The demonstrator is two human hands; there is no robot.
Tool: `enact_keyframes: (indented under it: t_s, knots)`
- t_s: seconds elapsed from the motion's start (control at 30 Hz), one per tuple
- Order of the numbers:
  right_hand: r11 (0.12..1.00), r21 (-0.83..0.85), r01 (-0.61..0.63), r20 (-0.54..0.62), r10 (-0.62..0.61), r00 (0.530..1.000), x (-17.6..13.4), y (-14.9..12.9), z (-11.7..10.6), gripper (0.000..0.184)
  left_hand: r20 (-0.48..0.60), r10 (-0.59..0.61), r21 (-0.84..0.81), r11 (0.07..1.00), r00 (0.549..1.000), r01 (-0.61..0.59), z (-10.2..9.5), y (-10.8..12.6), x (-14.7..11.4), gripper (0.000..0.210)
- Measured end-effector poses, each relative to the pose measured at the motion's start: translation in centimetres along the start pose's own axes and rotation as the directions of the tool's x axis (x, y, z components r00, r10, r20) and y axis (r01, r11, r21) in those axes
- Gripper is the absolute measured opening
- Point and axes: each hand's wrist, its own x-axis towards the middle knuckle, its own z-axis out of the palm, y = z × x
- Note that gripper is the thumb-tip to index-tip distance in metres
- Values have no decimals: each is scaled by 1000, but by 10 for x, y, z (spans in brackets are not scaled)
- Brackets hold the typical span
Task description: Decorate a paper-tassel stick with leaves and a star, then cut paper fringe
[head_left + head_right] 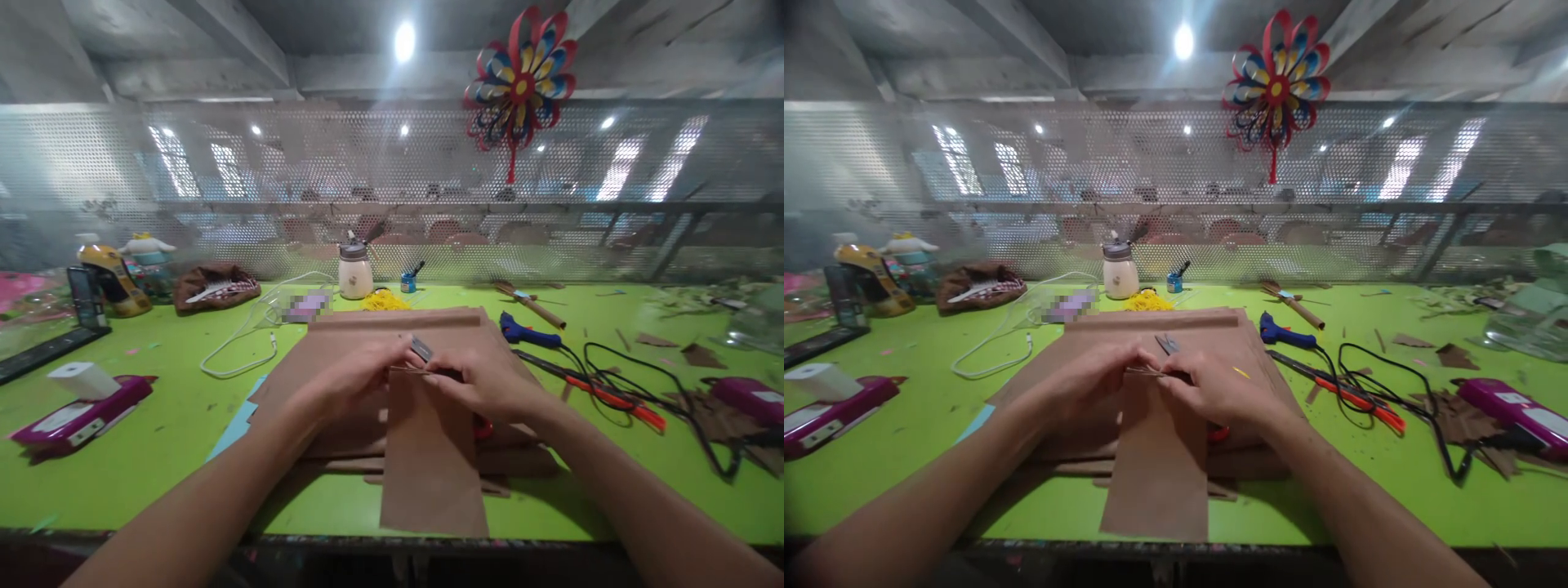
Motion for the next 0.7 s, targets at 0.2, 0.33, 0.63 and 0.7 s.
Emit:
enact_keyframes:
  t_s: [0.2,0.33,0.63,0.7]
  knots:
    - [994,70,-85,-92,92,992,1,6,5,19,-77,127,206,972,989,-109,13,3,-3,14]
    - [967,239,-92,-157,132,979,2,24,5,22,-145,131,192,976,981,-102,4,0,0,12]
    - [797,599,-77,-169,220,961,5,36,5,25,-51,210,188,962,976,-197,-4,7,-2,31]
    - [811,580,-75,-192,225,955,5,37,7,24,-21,194,230,956,981,-184,-6,9,-3,32]
